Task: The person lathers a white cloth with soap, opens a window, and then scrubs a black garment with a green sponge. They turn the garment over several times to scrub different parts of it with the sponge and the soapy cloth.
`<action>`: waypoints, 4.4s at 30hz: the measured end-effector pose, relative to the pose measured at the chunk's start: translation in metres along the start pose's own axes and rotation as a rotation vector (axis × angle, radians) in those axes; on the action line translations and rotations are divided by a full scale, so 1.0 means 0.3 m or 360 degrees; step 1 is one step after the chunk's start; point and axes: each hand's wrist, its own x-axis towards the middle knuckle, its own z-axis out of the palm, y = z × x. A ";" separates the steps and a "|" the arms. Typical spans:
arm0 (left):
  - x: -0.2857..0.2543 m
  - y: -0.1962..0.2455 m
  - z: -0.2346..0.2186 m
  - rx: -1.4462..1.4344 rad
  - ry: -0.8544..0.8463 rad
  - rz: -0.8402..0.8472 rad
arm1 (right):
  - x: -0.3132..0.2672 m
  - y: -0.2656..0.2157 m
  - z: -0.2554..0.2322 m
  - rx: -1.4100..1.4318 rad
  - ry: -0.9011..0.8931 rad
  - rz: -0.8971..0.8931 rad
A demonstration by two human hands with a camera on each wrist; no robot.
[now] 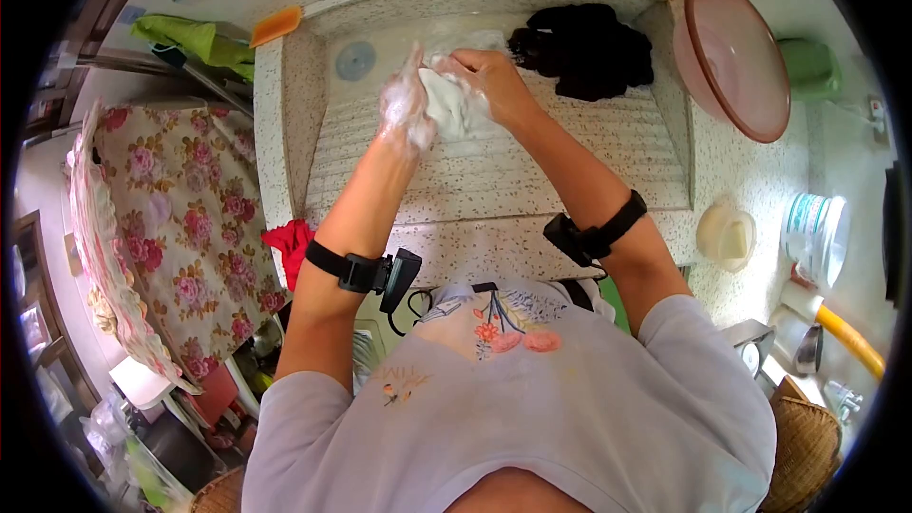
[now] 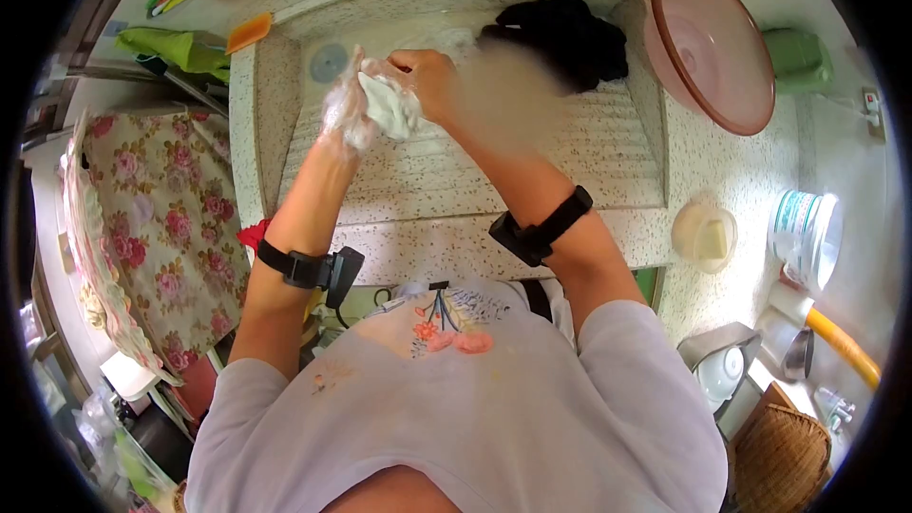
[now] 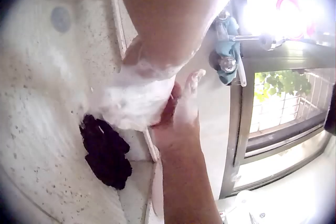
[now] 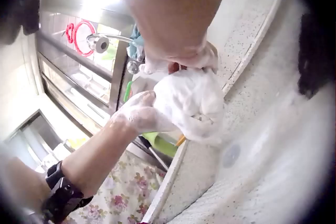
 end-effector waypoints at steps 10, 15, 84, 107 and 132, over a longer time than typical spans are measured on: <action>-0.006 -0.006 0.036 0.0079 0.0146 0.0139 | 0.022 0.052 -0.010 -0.0163 0.0219 -0.0249; 0.153 -0.116 -0.118 -0.0310 -0.0867 -0.0072 | -0.035 -0.045 0.099 -0.1026 0.0633 -0.1057; -0.053 -0.069 0.087 0.0428 0.0129 0.0091 | 0.080 0.101 0.052 -0.1871 0.0856 -0.1045; -0.021 -0.097 0.050 0.0450 0.0035 -0.0012 | -0.004 0.010 0.083 -0.1352 0.0656 -0.1548; -0.136 0.005 0.057 0.0209 0.0097 0.0012 | 0.044 -0.036 -0.058 0.0224 -0.0085 0.0163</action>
